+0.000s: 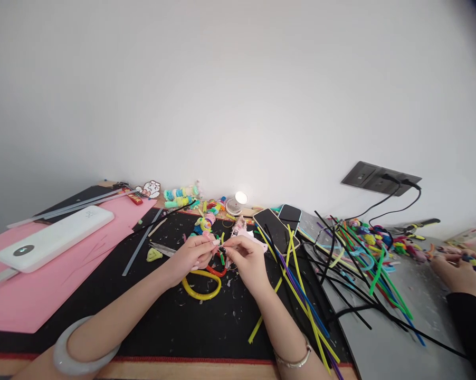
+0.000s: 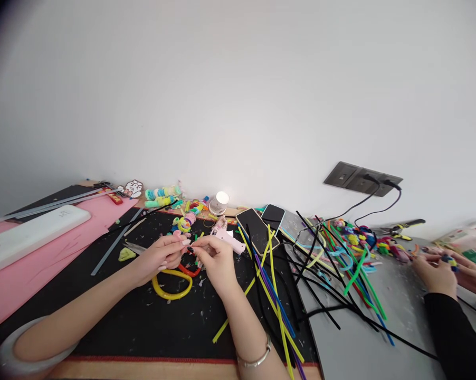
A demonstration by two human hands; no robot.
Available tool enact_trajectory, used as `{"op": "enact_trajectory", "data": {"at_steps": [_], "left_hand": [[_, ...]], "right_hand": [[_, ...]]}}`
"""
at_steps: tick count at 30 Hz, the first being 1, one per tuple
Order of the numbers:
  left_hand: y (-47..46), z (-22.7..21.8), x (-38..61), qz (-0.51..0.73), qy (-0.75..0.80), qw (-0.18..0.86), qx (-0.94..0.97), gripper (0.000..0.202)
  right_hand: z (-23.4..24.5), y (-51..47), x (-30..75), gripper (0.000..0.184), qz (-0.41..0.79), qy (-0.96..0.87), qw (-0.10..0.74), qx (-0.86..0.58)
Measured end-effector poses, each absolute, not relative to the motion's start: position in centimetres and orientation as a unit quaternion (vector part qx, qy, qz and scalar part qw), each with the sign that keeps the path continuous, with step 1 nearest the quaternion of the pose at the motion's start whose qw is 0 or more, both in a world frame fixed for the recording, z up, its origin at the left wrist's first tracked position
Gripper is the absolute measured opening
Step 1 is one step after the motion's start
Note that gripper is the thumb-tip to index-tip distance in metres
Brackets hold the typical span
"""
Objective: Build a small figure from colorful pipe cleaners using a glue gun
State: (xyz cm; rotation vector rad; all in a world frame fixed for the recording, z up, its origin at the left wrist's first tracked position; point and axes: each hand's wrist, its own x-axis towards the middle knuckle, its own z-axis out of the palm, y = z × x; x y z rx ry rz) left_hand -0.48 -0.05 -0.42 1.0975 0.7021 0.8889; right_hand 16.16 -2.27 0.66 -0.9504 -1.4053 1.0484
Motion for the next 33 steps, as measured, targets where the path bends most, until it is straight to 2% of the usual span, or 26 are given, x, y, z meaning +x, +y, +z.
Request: {"op": "enact_trajectory", "data": {"at_steps": [7, 14, 18, 26, 33], "left_hand": [[-0.04, -0.37, -0.43, 0.398, 0.316, 0.704, 0.497, 0.037], [-0.06, -0.54, -0.48, 0.399, 0.33, 0.695, 0.499, 0.041], [-0.12, -0.4, -0.59, 0.384, 0.335, 0.692, 0.512, 0.037], [-0.32, -0.16, -0.39, 0.387, 0.342, 0.686, 0.513, 0.037], [-0.42, -0.33, -0.07, 0.394, 0.348, 0.684, 0.507, 0.039]], "right_hand": [[0.57, -1.87, 16.01, 0.011, 0.53, -0.518, 0.554, -0.379], [0.62, -1.94, 16.08, 0.022, 0.578, -0.5, 0.521, -0.379], [0.78, -1.83, 16.19, 0.024, 0.576, -0.503, 0.52, -0.381], [0.22, -1.65, 16.16, 0.014, 0.548, -0.523, 0.542, -0.365], [0.35, -1.78, 16.01, 0.023, 0.54, -0.541, 0.524, -0.376]]}}
